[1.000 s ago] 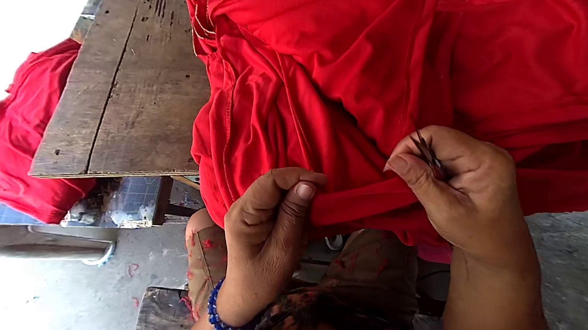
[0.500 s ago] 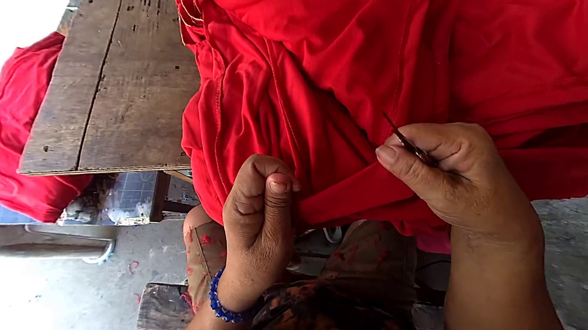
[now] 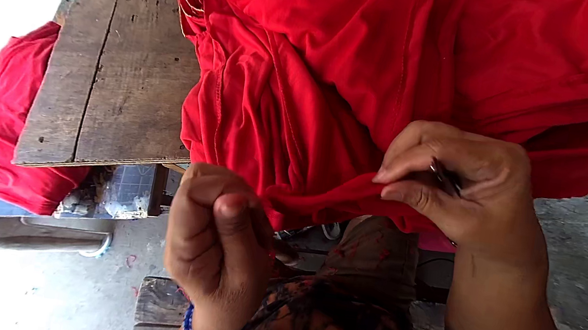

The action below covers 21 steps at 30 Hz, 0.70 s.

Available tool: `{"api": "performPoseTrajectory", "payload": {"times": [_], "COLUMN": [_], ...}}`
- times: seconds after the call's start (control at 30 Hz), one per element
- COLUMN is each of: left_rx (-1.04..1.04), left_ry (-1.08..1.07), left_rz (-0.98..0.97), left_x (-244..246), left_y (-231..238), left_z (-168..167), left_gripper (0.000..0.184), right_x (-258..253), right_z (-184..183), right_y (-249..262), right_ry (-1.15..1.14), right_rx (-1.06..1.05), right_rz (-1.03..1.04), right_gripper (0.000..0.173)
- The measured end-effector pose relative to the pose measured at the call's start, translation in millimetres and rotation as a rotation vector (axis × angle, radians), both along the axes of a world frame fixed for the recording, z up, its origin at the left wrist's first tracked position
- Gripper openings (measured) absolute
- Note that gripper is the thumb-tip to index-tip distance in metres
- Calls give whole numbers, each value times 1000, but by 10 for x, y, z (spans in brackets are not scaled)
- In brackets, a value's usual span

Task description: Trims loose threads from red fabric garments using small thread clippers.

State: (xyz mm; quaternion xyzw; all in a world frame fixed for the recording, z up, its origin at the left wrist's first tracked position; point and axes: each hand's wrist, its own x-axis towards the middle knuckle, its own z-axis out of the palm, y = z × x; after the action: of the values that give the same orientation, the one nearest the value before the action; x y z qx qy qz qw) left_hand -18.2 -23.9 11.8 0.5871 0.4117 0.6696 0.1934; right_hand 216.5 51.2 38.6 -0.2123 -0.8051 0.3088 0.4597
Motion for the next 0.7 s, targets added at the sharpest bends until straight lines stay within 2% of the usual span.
{"api": "performPoseTrajectory", "payload": {"times": [0.1, 0.23, 0.43, 0.7], "left_rx": [18, 18, 63, 86], "left_ry": [73, 169, 161, 154], "left_rz": [-33, -101, -240, -208], "left_x": [-63, -79, 3, 53], "left_y": [-238, -539, -676, -707], "left_z": [-41, -164, -202, -248], "left_gripper": [20, 24, 21, 22], "right_x": [55, 185, 283, 50], "right_z": [-15, -103, -264, -324], "right_y": [-250, -559, -911, -1157], "right_ry": [-12, -99, -145, -224], "right_rx": [46, 3, 25, 191], "right_rz": [-127, -265, -402, -433], "right_gripper": [11, 34, 28, 34]}}
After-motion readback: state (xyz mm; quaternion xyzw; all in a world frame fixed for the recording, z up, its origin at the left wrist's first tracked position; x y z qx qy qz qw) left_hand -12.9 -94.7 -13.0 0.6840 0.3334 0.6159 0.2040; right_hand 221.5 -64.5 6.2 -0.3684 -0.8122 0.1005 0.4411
